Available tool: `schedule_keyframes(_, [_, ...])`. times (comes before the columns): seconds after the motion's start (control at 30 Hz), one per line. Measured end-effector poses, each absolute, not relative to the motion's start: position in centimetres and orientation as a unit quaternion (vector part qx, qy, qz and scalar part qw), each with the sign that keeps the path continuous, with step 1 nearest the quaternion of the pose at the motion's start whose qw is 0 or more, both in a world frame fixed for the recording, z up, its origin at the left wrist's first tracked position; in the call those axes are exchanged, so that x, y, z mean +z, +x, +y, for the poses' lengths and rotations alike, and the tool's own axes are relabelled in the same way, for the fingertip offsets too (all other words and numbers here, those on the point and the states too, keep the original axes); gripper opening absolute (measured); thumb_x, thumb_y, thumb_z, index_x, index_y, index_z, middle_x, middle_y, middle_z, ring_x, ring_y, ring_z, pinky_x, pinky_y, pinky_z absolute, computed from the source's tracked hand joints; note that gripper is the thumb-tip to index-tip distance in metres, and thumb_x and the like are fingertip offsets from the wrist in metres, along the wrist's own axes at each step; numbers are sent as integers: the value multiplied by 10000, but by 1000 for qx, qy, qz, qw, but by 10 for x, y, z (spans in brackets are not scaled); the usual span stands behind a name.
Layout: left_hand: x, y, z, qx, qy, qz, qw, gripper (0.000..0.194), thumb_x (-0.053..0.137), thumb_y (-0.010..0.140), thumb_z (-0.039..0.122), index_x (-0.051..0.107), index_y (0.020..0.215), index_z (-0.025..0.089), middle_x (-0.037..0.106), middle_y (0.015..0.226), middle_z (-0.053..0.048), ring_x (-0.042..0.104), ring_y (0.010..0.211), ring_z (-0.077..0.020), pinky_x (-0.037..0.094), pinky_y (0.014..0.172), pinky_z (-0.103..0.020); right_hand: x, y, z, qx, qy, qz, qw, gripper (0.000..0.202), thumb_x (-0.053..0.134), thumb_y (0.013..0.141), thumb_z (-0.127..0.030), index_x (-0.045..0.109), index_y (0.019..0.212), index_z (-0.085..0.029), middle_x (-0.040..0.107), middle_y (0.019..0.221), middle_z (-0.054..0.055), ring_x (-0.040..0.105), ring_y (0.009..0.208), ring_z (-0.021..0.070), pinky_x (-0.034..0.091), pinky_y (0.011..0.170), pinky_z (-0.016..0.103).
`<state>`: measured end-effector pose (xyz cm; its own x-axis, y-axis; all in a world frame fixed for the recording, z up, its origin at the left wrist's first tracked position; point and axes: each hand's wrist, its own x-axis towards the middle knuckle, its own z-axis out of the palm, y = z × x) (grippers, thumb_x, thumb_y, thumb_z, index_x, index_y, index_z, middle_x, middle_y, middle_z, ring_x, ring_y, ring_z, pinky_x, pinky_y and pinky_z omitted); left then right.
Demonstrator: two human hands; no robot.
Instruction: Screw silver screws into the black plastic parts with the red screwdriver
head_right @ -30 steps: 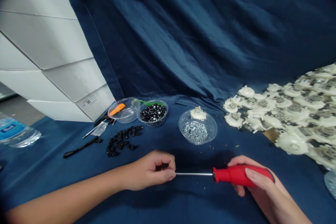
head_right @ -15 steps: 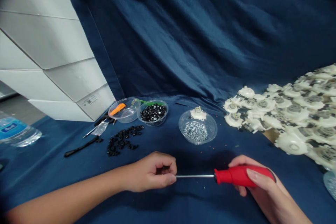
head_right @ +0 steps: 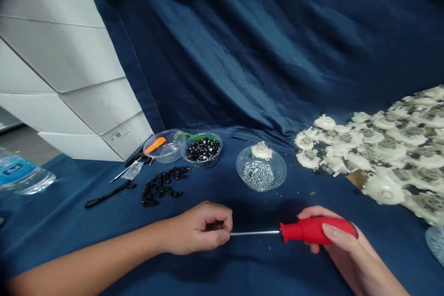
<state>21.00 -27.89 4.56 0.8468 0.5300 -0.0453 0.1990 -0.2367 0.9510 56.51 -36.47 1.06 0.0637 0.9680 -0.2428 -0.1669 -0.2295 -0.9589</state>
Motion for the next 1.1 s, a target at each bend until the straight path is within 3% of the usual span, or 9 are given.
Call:
schedule_keyframes(0.33, [45, 209, -278, 149, 779, 236, 562, 205, 646, 993, 309, 610, 844, 172, 576, 781, 16, 507, 725, -133, 414, 688, -250, 9, 567, -363, 571, -533, -385, 492, 509, 661, 897, -680, 805, 1022, -208, 705, 652, 92, 650, 679, 264, 500, 634, 348])
schedule_keyframes(0.57, [47, 210, -279, 143, 770, 255, 567, 232, 655, 992, 352, 615, 847, 175, 546, 754, 28, 464, 679, -119, 381, 638, -236, 11, 563, -364, 572, -523, -375, 509, 443, 659, 933, -642, 813, 1044, -241, 705, 637, 70, 688, 709, 244, 513, 648, 301])
schedule_keyframes(0.8, [48, 211, -280, 153, 761, 261, 574, 298, 663, 1008, 409, 611, 839, 169, 526, 737, 34, 438, 669, -114, 366, 628, -234, 11, 561, -364, 562, -537, -372, 508, 478, 654, 918, -668, 798, 1037, -228, 730, 683, 92, 675, 694, 270, 519, 633, 355])
schedule_keyframes(1.1, [49, 212, -281, 147, 746, 270, 591, 338, 698, 1010, 457, 606, 855, 171, 495, 713, 49, 411, 640, -103, 344, 599, -230, 10, 562, -365, 557, -547, -358, 512, 445, 609, 975, -628, 793, 1075, -235, 666, 598, 52, 661, 704, 273, 524, 672, 359])
